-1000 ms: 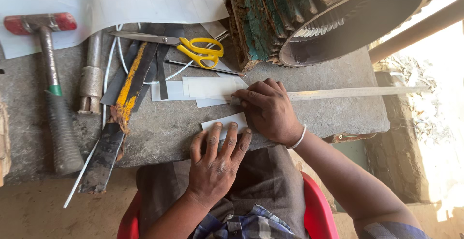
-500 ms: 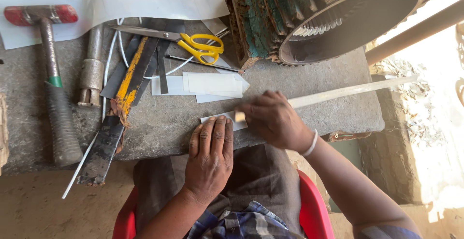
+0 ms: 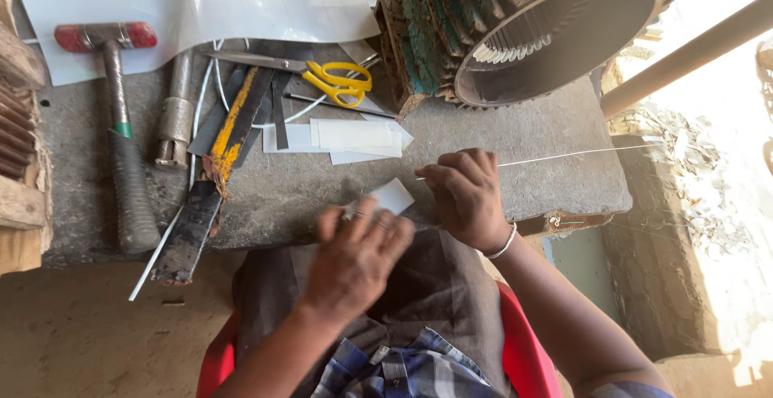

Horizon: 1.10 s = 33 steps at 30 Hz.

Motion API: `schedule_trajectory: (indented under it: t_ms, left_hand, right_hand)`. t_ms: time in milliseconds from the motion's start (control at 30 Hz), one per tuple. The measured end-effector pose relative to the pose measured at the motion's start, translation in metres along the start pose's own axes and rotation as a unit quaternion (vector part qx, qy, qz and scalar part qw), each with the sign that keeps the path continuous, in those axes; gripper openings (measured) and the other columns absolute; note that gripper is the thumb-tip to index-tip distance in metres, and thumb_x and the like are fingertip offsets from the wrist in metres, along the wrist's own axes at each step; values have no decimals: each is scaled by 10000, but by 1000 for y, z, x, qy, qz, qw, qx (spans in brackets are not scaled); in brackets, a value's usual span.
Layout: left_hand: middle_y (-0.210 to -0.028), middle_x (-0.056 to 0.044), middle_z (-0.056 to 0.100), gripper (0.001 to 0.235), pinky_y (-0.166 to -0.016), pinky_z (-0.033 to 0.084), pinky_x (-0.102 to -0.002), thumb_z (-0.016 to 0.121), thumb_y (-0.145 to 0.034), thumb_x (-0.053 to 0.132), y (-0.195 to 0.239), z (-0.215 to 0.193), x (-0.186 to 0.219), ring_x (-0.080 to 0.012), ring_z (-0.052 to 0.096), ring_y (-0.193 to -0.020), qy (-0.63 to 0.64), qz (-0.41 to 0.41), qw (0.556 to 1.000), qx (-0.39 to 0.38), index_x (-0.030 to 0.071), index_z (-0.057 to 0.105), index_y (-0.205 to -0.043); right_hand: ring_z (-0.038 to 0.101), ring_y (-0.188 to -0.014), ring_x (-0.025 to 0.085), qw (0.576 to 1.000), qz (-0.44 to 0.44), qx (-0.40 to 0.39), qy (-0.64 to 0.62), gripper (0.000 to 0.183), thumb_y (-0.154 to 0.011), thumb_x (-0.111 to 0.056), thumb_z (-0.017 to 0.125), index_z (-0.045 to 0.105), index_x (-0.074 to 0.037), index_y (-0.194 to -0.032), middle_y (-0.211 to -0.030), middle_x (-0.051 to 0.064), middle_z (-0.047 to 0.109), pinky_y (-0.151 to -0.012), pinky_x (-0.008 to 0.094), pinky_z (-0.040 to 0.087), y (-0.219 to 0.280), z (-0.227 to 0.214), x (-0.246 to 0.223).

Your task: The person folds small white rectangular strips of insulation paper by hand, creasing them along the edges, and occasionally inserts them into the slots of an electric motor stator on a workbench.

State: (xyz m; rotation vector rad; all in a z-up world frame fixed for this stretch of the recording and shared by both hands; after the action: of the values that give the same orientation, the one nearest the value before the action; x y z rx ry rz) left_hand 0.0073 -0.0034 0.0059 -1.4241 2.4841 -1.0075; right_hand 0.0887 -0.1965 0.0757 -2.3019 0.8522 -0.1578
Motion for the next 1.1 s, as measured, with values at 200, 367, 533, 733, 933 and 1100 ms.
schedule_trajectory:
  t_ms: [200, 367, 533, 733, 933, 1100]
  left_hand:
    - [-1223, -115, 670, 343, -1157, 384, -496, 591, -992, 267, -1, -27, -13, -308, 569, -1266, 63, -39, 997, -11, 107, 655, -1289]
    - [-1208, -119, 598, 491, -1069, 362, -524, 619, -937, 450, -16, -28, 0, -320, 496, -1223, 38, -56, 994, -82, 117, 634, -1298]
    - [-1281, -85, 542, 453, -1105, 374, -491, 619, -907, 227, -16, -24, 3, -285, 474, -1278, -62, -47, 991, -107, 208, 590, -1359]
    - [-1267, -103, 528, 477, -1122, 371, -516, 627, -877, 208, -10, -13, 3, -315, 471, -1272, -28, -41, 995, -87, 174, 599, -1352]
    - [-1268, -115, 534, 463, -1130, 384, -511, 613, -896, 208, -12, -16, 3, -315, 480, -1277, -9, -52, 996, -73, 143, 598, -1354]
    - [-1271, -112, 535, 438, -1109, 399, -515, 610, -912, 172, -10, -15, 3, -316, 484, -1269, -16, -55, 995, -78, 155, 597, -1350]
  right_hand:
    - [588, -951, 212, 1000, -6, -29, -5, 278, -883, -49, 790, 722, -143, -1136, -998, 23, 658, -863, 370, 400, 3, 3, 0]
    - [595, -937, 217, 995, -34, -68, -59, 368, -826, -81, 792, 731, -141, -1184, -981, 27, 651, -855, 374, 429, -4, -1, 0]
    - [613, -927, 227, 978, 4, -171, -119, 376, -824, -104, 805, 746, -146, -1192, -985, 31, 671, -877, 370, 465, -13, -5, -6]
    - [609, -913, 251, 967, 35, -225, -112, 373, -814, -106, 788, 747, -122, -1184, -1010, 51, 693, -856, 391, 456, -31, 1, -2]
    - [599, -908, 248, 979, 37, -184, -74, 336, -814, -129, 783, 769, -144, -1150, -1013, 40, 699, -839, 378, 446, -38, 18, 0]
    - [595, -924, 241, 990, 55, -121, -36, 302, -870, -112, 781, 763, -143, -1170, -984, 13, 686, -846, 370, 445, -28, 23, -4]
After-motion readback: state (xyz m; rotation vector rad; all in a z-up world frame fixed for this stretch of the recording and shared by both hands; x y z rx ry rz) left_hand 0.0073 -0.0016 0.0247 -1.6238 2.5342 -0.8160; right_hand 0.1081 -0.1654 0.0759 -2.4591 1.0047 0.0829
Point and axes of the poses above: each hand's wrist, its own y-axis away from the middle knuckle, its own z-axis out of the palm, x = y × z, the point moved 1 cm from there along -y, towards the middle knuckle
